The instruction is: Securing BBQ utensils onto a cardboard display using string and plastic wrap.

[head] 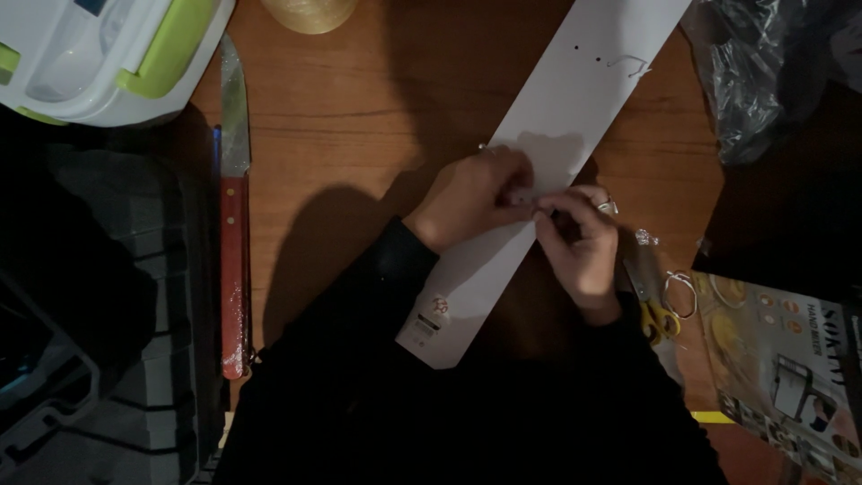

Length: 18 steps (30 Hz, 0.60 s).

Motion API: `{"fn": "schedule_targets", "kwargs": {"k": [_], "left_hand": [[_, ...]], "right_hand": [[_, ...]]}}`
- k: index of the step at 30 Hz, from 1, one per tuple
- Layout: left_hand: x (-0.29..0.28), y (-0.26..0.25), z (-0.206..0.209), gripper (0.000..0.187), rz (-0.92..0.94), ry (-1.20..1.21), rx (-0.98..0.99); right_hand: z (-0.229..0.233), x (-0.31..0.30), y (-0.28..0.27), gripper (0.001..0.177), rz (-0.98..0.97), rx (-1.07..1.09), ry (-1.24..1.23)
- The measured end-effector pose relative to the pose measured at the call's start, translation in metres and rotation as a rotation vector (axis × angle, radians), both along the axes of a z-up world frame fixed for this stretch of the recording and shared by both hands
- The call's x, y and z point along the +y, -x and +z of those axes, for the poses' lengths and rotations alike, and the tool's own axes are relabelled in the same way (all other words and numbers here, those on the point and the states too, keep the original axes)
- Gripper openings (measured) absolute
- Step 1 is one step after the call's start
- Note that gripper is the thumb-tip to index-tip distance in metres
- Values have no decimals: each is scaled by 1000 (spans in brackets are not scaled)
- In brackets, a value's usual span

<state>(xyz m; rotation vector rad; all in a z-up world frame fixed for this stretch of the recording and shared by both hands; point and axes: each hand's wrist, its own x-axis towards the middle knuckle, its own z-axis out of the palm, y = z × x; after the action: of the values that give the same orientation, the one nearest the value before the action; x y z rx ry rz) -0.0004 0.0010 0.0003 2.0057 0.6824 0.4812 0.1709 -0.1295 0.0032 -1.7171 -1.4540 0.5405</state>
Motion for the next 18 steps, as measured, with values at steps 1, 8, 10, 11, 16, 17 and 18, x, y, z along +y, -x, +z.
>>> {"fn": "schedule_targets", "kwargs": {"k": [1, 8, 10, 11, 16, 17, 18], "left_hand": [[0, 0, 1, 26, 22, 13, -46], [0, -1, -2, 23, 19, -80, -18], [0, -2, -7, 23, 27, -95, -13], [-1, -3, -9, 23, 32, -106, -10], [-5, -5, -15, 20, 30, -113, -11], [-6, -5, -14, 19, 38, -97, 14], [-5, -4, -9, 19, 37, -102, 13]], "right_hand": [[-2, 0, 0, 19, 16, 13, -22], [10, 6, -1, 20, 132, -271, -34], [10, 7, -2, 20, 148, -284, -36], [10, 6, -2, 20, 160, -299, -34], [18, 9, -7, 23, 184, -250, -14], [22, 11, -8, 23, 210, -219, -25], [16, 11, -12, 23, 209, -220, -29]]}}
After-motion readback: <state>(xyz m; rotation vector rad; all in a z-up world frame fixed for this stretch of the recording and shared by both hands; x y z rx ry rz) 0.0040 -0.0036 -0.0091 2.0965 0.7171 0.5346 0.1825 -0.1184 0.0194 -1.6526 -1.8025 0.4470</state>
